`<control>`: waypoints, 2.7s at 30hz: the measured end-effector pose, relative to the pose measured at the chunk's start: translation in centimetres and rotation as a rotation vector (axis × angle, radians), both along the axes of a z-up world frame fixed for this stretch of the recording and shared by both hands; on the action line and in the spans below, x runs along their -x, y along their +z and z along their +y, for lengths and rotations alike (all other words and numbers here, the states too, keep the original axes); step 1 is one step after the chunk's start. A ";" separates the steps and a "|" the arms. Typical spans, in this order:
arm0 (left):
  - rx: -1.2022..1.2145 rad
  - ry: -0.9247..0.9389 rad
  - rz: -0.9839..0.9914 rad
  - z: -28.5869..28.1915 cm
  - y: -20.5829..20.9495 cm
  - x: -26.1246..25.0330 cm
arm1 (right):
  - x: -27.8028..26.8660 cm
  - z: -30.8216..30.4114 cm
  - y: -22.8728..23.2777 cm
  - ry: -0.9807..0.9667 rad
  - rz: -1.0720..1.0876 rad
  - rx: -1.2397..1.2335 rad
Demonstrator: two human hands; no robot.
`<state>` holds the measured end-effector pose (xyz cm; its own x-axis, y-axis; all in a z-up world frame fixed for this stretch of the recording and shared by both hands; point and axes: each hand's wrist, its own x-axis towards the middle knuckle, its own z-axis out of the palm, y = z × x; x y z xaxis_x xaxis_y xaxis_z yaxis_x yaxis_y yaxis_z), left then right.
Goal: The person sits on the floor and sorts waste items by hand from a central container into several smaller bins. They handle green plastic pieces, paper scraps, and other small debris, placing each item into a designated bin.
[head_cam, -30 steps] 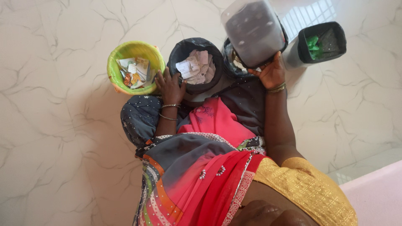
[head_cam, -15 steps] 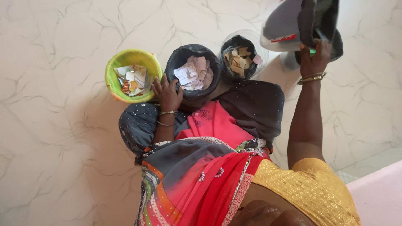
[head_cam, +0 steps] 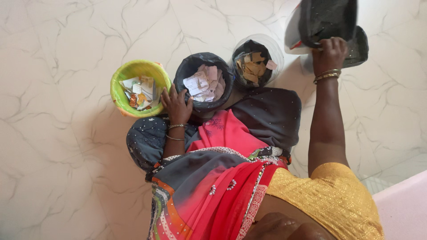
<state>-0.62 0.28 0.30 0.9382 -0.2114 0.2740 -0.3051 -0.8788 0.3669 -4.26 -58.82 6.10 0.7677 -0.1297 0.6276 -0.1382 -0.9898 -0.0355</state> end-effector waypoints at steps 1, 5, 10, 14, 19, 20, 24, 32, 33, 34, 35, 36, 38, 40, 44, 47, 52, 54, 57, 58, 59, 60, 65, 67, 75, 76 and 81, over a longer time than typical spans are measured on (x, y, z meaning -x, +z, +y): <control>-0.003 -0.001 0.002 0.0 -0.1 0.0 | -0.3 -0.2 -0.6 0.015 0.041 0.022; -0.006 0.004 0.005 0.0 -0.1 -0.1 | -0.4 -0.4 -2.4 0.050 0.265 -0.105; 0.013 0.004 0.001 0.0 0.1 0.0 | 2.9 0.8 -4.4 0.146 0.283 -0.124; 0.000 -0.002 -0.004 0.0 0.1 -0.2 | 4.8 1.9 -5.7 0.143 0.296 -0.210; -0.002 -0.008 -0.023 0.0 0.0 -0.6 | 5.2 3.4 -4.6 0.107 0.355 -0.126; -0.004 -0.009 -0.028 0.1 0.0 -0.6 | 5.0 3.9 -3.8 0.068 0.395 -0.054; -0.010 -0.007 -0.035 0.1 -0.3 -0.7 | 4.3 6.2 -1.1 0.023 0.193 -0.066; -0.002 -0.003 -0.014 -0.1 -0.4 -0.8 | -4.4 14.4 -5.9 0.291 0.423 -0.536; 0.000 -0.004 -0.015 -0.1 -0.3 -0.7 | -5.2 15.3 -6.9 0.288 0.497 -0.478; 0.002 -0.005 -0.016 -0.1 -0.3 -0.7 | -6.0 16.2 -7.9 0.285 0.570 -0.419; 0.001 -0.004 -0.019 -0.1 -0.3 -0.8 | -6.8 16.8 -8.9 0.283 0.643 -0.358; -0.001 -0.009 -0.018 0.0 -0.2 -0.8 | -7.1 17.0 -9.7 0.295 0.684 -0.333; -0.003 -0.013 -0.017 0.0 -0.2 -0.8 | -7.8 16.9 -11.4 0.319 0.763 -0.278; -0.002 -0.014 -0.017 -0.1 -0.3 -0.8 | -8.4 16.5 -12.6 0.425 0.799 -0.075; -0.019 0.000 -0.017 -0.2 -0.3 -1.1 | -8.9 16.4 -13.7 0.493 0.927 -0.050; -0.026 0.005 -0.002 -0.3 -0.2 -1.3 | -9.4 16.0 -13.7 0.676 0.932 0.171; -0.027 0.007 0.004 -0.4 -0.1 -1.4 | -9.1 16.1 -14.0 0.633 0.920 0.155; -0.025 0.006 0.003 -0.4 -0.1 -1.4 | -8.9 16.1 -14.0 0.592 0.930 0.028; -0.016 -0.002 -0.005 -0.3 -0.1 -1.3 | -8.6 16.2 -14.1 0.437 0.980 -0.162; -0.012 -0.004 -0.009 -0.3 -0.1 -1.3 | -8.2 16.1 -14.2 0.430 0.933 -0.208; -0.013 0.000 -0.010 -0.3 -0.1 -1.3 | -8.1 16.0 -14.2 0.424 0.886 -0.254; -0.013 0.003 -0.010 -0.4 -0.2 -1.4 | -8.2 16.0 -14.2 0.461 0.867 -0.228; -0.033 0.006 -0.019 -0.4 -0.4 -1.4 | -8.4 15.8 -14.4 0.602 0.652 -0.225; -0.034 0.007 -0.020 -0.5 -0.3 -1.5 | -9.0 16.1 -14.4 0.703 0.821 -0.004; -0.036 0.007 -0.016 -0.5 0.3 -1.3 | -8.7 16.1 -14.6 0.408 0.930 -0.228; -0.035 0.009 -0.015 -0.6 0.3 -1.4 | -8.7 16.1 -14.6 0.372 0.924 -0.256; -0.027 0.004 -0.020 -0.6 0.4 -1.4 | -9.2 16.1 -14.5 0.102 1.012 -0.397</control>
<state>0.78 -0.34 0.65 0.9334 -0.2157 0.2869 -0.3090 -0.8895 0.3365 4.91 -42.76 -8.37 0.9234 -0.0898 -0.3733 -0.2011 -0.9414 -0.2709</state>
